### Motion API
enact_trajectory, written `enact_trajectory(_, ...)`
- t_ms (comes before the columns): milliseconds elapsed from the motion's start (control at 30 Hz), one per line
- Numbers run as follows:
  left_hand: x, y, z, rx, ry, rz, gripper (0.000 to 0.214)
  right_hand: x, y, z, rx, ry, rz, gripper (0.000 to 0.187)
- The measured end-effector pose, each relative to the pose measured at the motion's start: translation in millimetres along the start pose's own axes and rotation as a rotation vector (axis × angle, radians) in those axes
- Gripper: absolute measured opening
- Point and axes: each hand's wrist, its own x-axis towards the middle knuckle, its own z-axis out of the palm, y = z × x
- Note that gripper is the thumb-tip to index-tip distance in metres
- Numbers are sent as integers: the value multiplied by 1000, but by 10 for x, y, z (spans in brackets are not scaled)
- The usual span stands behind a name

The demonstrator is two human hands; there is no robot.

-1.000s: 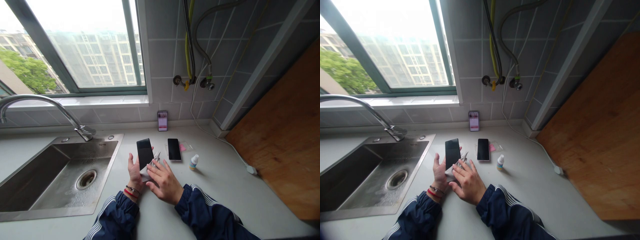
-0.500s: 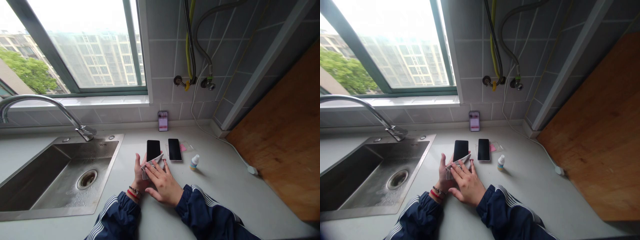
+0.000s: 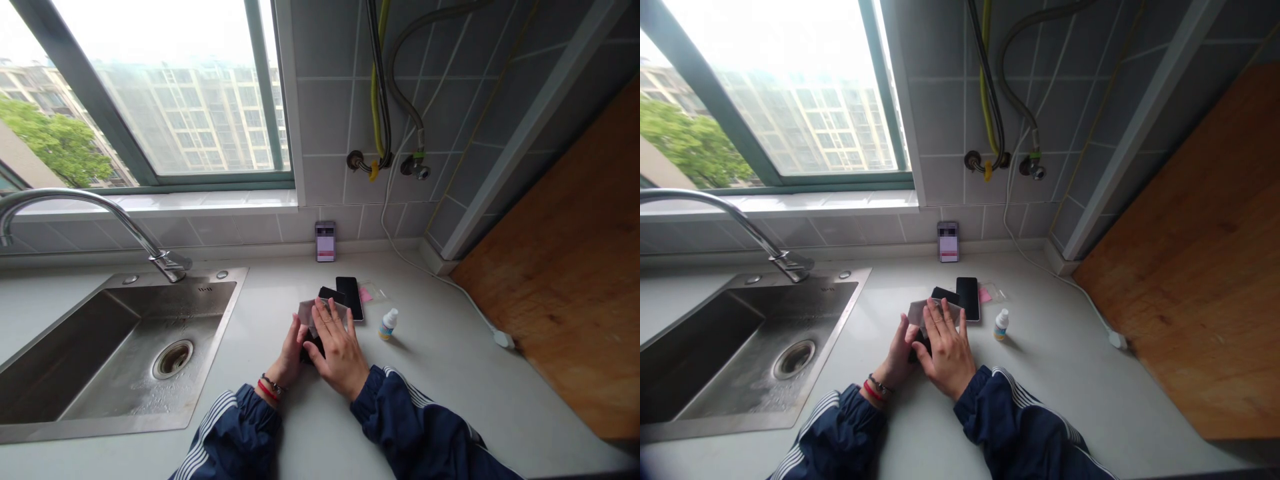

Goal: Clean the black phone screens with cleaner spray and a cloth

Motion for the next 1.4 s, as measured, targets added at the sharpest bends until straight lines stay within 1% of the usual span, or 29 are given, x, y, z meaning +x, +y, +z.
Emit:
enact_trajectory(33, 10, -15, -30, -13, -6, -16, 73, 8, 20, -1, -3, 12, 21, 79)
enact_trajectory(100, 31, -42, -79, -37, -61, -21, 73, 26, 62, -6, -9, 34, 62, 81)
enact_trajectory(167, 47, -61, -103, -24, -121, 16, 70, 44, 100, -14, -15, 59, 92, 82)
enact_trajectory(267, 46, -62, -83, 50, -180, 86, 62, 62, 142, -21, -18, 96, 118, 83)
enact_trajectory(333, 31, -50, -52, 106, -209, 109, 60, 65, 154, -20, -15, 111, 125, 83)
enact_trajectory(467, 9, -35, -36, 153, -224, 137, 59, 54, 146, -15, 1, 105, 86, 82)
enact_trajectory(567, 23, -54, -97, 148, -180, 127, 56, 41, 127, -6, 7, 92, 23, 81)
enact_trajectory(667, 50, -84, -161, 57, -104, 63, 58, 30, 102, 1, 13, 62, -25, 77)
enact_trajectory(733, 59, -91, -164, -21, -72, 27, 62, 23, 77, 0, 24, 29, -51, 74)
enact_trajectory(800, 52, -77, -127, -64, -71, 14, 65, 17, 44, -8, 36, -14, -76, 72)
enact_trajectory(967, 1, 22, 45, -145, -108, -29, 74, 5, -18, -22, 54, -124, -131, 67)
enact_trajectory(1033, -7, 59, 102, -206, -115, -9, 78, 0, -21, -16, 78, -151, -159, 67)
enact_trajectory(1167, -13, 118, 165, -268, -109, 91, 80, -14, -12, -4, 145, -193, -218, 64)
enact_trajectory(1300, -57, 197, 184, -297, -177, 123, 86, -26, -24, -14, 189, -237, -257, 63)
enact_trajectory(1400, -91, 258, 171, -297, -188, 148, 86, -33, -37, -25, 203, -256, -278, 61)
